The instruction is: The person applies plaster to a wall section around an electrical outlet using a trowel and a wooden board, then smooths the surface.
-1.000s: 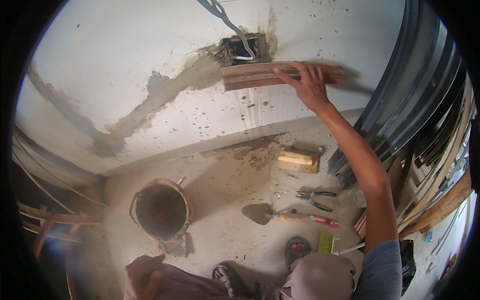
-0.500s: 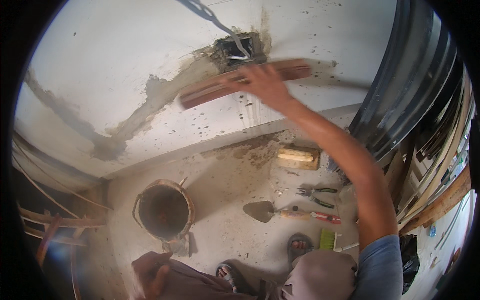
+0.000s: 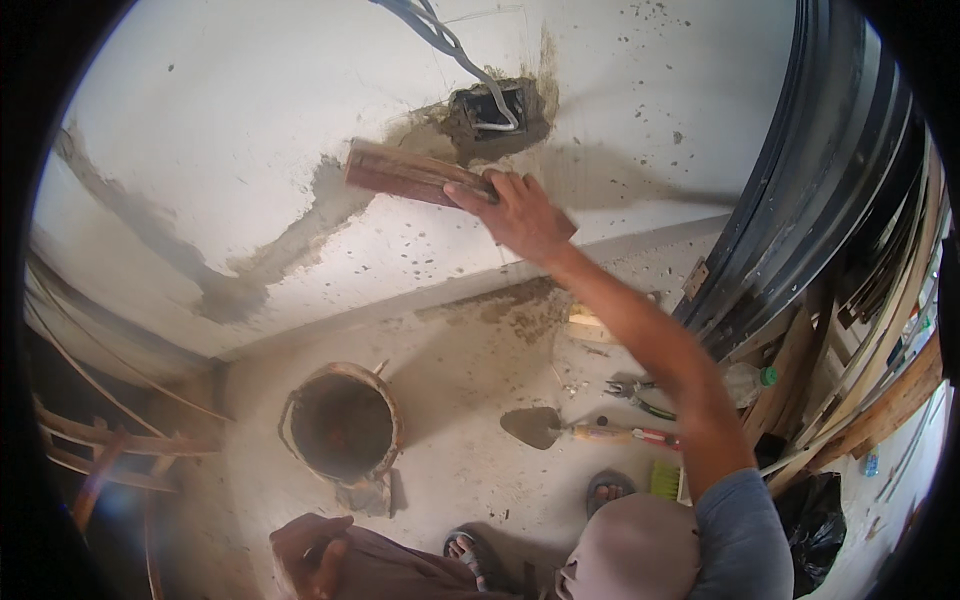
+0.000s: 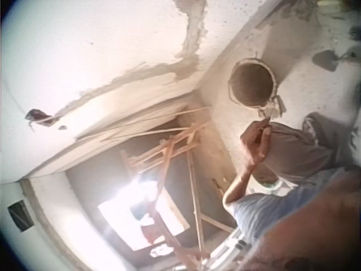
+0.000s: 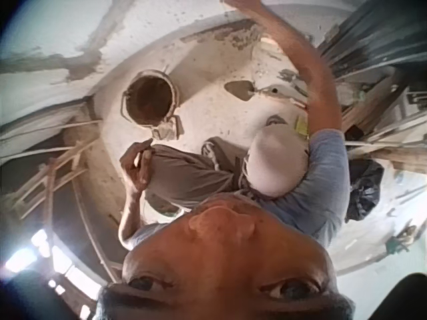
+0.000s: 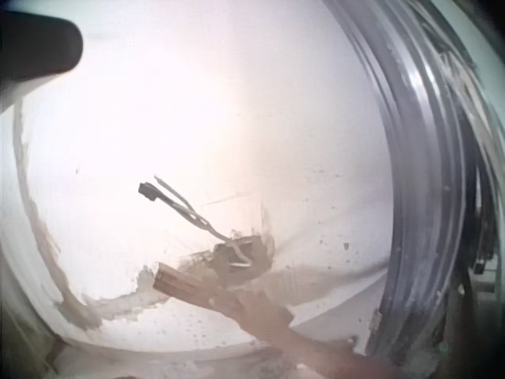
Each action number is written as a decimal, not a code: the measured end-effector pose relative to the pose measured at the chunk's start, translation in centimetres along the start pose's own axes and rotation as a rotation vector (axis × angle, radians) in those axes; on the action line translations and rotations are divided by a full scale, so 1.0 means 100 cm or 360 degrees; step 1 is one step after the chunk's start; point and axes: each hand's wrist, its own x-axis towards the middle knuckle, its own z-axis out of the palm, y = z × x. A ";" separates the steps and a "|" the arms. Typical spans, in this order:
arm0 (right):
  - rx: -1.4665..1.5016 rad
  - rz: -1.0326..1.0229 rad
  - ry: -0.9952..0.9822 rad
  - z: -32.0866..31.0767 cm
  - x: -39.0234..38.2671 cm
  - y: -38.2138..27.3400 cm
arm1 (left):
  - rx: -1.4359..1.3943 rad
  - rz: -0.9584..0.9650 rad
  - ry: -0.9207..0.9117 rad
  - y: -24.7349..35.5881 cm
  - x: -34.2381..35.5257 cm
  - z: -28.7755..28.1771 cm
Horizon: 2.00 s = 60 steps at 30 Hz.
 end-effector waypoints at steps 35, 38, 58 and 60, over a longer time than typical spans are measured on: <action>0.0553 0.0752 0.1295 0.010 0.089 -0.034 | -0.0060 -0.0020 0.0030 -0.022 -0.013 -0.013; 0.0550 0.0911 0.1122 0.036 0.056 -0.048 | 0.0020 0.0006 0.0016 -0.021 -0.010 -0.013; 0.1205 0.0538 -0.1265 0.097 -0.155 -0.124 | -0.0174 -0.0007 0.0594 -0.056 -0.168 0.092; 0.1292 0.0592 -0.1298 0.101 -0.157 -0.122 | -0.0267 -0.0411 0.0301 -0.083 -0.195 0.111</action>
